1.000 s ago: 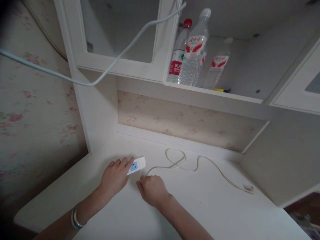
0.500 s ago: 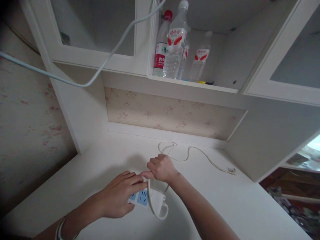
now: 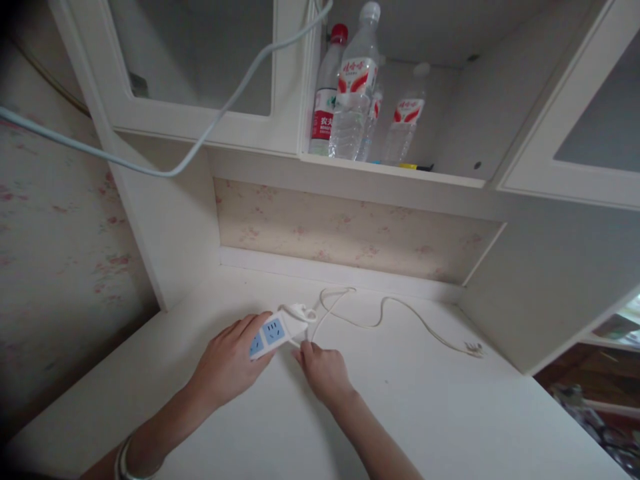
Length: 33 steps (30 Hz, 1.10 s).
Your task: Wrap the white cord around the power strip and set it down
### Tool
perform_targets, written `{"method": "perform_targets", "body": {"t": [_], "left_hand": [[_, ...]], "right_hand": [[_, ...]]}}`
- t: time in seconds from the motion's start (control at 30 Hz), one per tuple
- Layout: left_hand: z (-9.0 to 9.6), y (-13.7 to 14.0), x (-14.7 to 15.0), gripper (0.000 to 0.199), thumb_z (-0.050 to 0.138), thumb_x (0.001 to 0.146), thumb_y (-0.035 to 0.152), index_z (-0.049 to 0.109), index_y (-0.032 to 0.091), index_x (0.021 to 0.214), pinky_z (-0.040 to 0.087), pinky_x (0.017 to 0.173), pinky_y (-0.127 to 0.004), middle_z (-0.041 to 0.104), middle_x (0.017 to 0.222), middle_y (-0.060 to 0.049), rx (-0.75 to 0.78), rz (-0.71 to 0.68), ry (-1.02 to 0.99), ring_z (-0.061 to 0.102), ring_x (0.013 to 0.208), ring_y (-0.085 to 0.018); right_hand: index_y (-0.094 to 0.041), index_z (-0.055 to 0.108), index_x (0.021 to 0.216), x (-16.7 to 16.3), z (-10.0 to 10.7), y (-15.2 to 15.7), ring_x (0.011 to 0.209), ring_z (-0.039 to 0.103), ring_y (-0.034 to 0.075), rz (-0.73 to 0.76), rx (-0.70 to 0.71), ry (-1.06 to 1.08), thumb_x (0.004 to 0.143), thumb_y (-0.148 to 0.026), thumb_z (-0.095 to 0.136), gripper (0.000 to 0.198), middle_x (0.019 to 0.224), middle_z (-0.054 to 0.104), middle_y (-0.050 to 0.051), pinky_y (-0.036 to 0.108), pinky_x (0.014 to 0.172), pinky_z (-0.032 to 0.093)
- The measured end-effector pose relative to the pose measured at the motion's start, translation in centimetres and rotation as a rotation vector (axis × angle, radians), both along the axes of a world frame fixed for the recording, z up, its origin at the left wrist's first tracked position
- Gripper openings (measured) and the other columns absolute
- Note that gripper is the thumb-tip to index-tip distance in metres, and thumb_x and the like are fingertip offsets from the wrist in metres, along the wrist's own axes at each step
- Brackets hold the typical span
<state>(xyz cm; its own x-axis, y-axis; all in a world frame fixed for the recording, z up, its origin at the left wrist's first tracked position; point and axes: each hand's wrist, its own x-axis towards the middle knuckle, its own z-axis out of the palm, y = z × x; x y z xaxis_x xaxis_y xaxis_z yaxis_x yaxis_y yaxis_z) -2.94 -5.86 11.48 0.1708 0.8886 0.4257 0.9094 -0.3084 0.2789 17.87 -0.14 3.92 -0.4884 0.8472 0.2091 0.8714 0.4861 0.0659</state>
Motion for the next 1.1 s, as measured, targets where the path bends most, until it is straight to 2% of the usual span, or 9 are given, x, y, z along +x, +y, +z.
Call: {"method": "perform_targets", "body": {"t": [0.17,0.27,0.37,0.5,0.67,0.8,0.93,1.0,1.1], "left_hand": [[-2.0,2.4,-0.6,0.054,0.054,0.084,0.025,0.039,0.029,0.136,0.043,0.080,-0.037,0.061,0.110,-0.006,0.015,0.179,0.172,0.058,0.095,-0.025],[-3.7,3.0,-0.2,0.059,0.052,0.081,0.016,0.039,0.028,0.137,0.041,0.077,-0.037,0.061,0.109,-0.006,-0.023,0.192,0.257,0.058,0.091,-0.025],[-4.9,3.0,0.2,0.064,0.046,0.076,0.003,0.043,0.031,0.134,0.039,0.079,-0.039,0.061,0.108,-0.005,-0.072,0.136,0.338,0.057,0.091,-0.024],[-4.8,1.9,0.4,0.063,0.045,0.074,0.001,0.047,0.032,0.128,0.038,0.083,-0.041,0.061,0.110,-0.003,-0.158,-0.074,0.363,0.055,0.096,-0.025],[-3.6,-0.3,1.5,0.061,0.049,0.072,0.005,0.048,0.034,0.126,0.038,0.088,-0.042,0.061,0.109,-0.002,-0.238,-0.319,0.330,0.052,0.100,-0.024],[-3.8,-1.6,2.6,0.056,0.056,0.066,0.012,0.054,0.032,0.118,0.041,0.088,-0.042,0.061,0.107,-0.003,-0.355,-0.370,0.268,0.055,0.097,-0.025],[-3.4,-2.5,2.6,0.042,0.062,0.061,0.019,0.061,0.030,0.101,0.045,0.084,-0.037,0.063,0.098,-0.001,-0.482,-0.438,0.131,0.060,0.091,-0.024],[-2.8,-3.0,2.4,0.040,0.064,0.059,0.022,0.060,0.030,0.098,0.047,0.080,-0.032,0.063,0.095,0.002,-0.527,-0.492,0.023,0.061,0.088,-0.021],[-1.6,-3.5,2.0,0.042,0.066,0.061,0.024,0.058,0.029,0.102,0.048,0.075,-0.026,0.064,0.095,0.003,-0.548,-0.480,-0.159,0.060,0.083,-0.018]], "right_hand": [[-0.020,0.051,0.089,1.2,0.9,-2.0,0.055,0.060,0.014,0.216,0.107,-0.146,0.090,-0.012,0.048,0.008,0.076,0.066,-0.001,0.026,0.048,0.027],[-0.020,0.050,0.083,1.9,3.0,-2.8,0.055,0.057,0.014,0.368,0.194,-0.245,0.085,-0.009,0.054,0.012,0.073,0.063,-0.001,0.028,0.050,0.027],[-0.020,0.051,0.082,3.1,6.0,-2.6,0.056,0.055,0.014,0.442,0.288,-0.283,0.085,-0.011,0.056,0.011,0.073,0.062,-0.001,0.029,0.052,0.027],[-0.022,0.056,0.092,5.0,9.3,-0.6,0.055,0.054,0.013,0.317,0.424,-0.189,0.090,-0.015,0.052,0.008,0.074,0.063,-0.001,0.029,0.053,0.026],[-0.022,0.059,0.092,3.8,10.9,2.0,0.053,0.055,0.010,0.009,0.543,0.192,0.097,-0.036,0.043,0.022,0.077,0.068,-0.001,0.026,0.049,0.022],[-0.020,0.060,0.093,1.1,12.3,2.3,0.063,0.060,0.012,-0.003,0.494,0.363,0.099,-0.040,0.036,0.031,0.080,0.070,0.002,0.024,0.052,0.026],[-0.021,0.061,0.094,0.2,13.4,3.3,0.071,0.062,0.014,-0.043,0.388,0.242,0.100,-0.043,0.026,0.042,0.086,0.070,0.005,0.023,0.057,0.030],[-0.021,0.061,0.097,0.7,12.8,4.6,0.076,0.063,0.017,-0.114,0.284,0.135,0.100,-0.042,0.024,0.043,0.092,0.069,0.006,0.025,0.062,0.033],[-0.021,0.059,0.107,2.0,10.3,6.5,0.085,0.063,0.020,-0.183,0.071,-0.019,0.099,-0.032,0.029,0.033,0.103,0.067,0.009,0.028,0.068,0.039]]}}
